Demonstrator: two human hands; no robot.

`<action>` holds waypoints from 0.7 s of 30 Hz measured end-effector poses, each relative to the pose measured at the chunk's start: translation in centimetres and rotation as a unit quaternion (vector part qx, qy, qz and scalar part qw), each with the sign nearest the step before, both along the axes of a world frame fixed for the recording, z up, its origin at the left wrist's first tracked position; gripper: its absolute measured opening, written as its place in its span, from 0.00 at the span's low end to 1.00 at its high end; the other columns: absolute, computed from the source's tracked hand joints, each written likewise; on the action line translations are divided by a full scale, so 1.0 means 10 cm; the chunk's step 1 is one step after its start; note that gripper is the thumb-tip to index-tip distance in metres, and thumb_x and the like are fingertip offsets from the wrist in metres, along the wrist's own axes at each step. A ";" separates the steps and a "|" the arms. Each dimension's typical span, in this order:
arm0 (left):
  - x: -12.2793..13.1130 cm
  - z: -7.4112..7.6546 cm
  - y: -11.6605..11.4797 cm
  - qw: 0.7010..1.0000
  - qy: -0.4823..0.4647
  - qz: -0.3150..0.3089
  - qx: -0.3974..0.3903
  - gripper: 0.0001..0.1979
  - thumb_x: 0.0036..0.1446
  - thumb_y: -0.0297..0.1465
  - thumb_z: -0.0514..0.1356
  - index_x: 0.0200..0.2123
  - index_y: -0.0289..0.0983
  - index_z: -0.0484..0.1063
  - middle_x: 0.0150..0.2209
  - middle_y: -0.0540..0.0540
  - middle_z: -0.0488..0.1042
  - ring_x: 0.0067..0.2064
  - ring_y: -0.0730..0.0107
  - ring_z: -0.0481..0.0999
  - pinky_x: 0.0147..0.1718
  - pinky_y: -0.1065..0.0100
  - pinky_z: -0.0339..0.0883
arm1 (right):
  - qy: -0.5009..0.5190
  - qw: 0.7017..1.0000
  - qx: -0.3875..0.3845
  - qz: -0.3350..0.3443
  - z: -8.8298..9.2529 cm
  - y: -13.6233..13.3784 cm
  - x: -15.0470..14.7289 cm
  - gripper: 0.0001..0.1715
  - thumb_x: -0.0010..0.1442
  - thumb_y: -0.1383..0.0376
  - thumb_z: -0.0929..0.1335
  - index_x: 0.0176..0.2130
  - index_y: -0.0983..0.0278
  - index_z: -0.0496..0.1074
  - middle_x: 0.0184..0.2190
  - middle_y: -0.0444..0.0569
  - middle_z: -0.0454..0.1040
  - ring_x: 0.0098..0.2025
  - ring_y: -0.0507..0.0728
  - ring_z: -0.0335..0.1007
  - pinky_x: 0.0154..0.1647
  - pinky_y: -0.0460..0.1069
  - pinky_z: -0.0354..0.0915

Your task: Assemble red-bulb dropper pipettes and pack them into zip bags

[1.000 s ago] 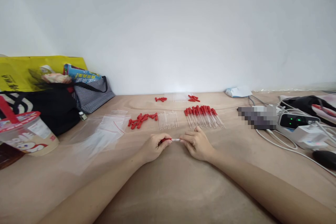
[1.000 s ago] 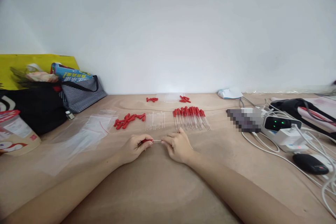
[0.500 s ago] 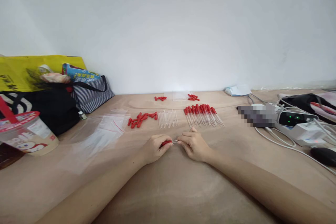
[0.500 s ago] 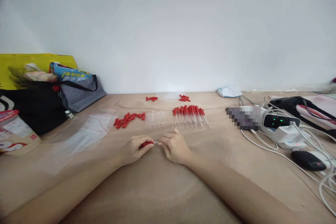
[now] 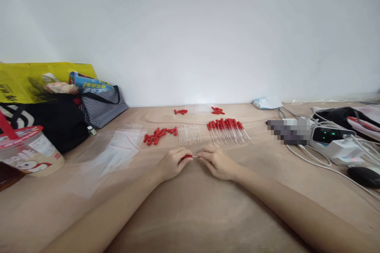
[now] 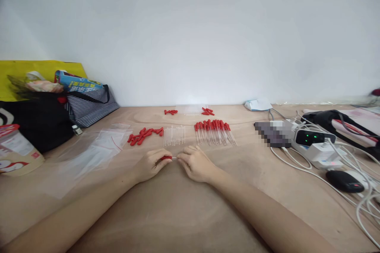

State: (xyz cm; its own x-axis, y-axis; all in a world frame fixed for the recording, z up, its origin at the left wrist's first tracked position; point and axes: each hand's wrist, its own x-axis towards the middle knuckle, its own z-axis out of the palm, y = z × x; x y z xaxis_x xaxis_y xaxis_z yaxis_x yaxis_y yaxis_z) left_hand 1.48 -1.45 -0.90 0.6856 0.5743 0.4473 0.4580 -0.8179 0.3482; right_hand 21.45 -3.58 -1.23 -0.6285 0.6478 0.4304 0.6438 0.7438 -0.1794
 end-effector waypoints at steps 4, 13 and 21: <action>-0.04 0.00 0.05 0.999 -0.026 0.032 0.013 0.07 0.57 0.30 0.51 0.37 0.37 0.66 0.35 0.46 0.71 0.38 0.68 0.70 0.39 0.67 0.62 | -0.007 0.999 0.006 -0.036 -0.03 0.05 0.05 0.13 0.58 0.67 0.58 0.38 0.64 0.70 0.29 0.49 0.69 0.34 0.54 0.62 0.35 0.48 0.54; -0.12 -0.05 0.17 0.986 0.015 0.166 -0.019 0.07 0.52 0.30 0.55 0.36 0.36 0.66 0.34 0.45 0.69 0.38 0.64 0.69 0.38 0.63 0.63 | 0.132 0.927 -0.015 -0.350 -0.08 0.69 0.42 0.17 0.51 0.71 0.60 0.40 0.70 0.69 0.35 0.54 0.73 0.35 0.54 0.67 0.37 0.45 0.59; -0.13 -0.05 0.18 0.985 0.033 0.171 -0.002 0.05 0.52 0.30 0.54 0.32 0.37 0.69 0.33 0.46 0.69 0.38 0.65 0.68 0.38 0.64 0.62 | 0.083 0.901 -0.080 -0.419 -0.06 0.89 0.37 0.15 0.53 0.69 0.59 0.37 0.67 0.70 0.31 0.53 0.74 0.35 0.55 0.68 0.35 0.45 0.57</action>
State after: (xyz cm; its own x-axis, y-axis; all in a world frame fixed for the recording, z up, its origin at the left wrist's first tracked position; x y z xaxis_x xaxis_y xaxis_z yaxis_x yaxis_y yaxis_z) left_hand 0.15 0.31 -1.36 0.4792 0.7786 0.4052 0.7288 -0.6102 0.3106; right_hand 25.14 5.31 -1.79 0.1732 0.9268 0.3331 0.9219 -0.0335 -0.3861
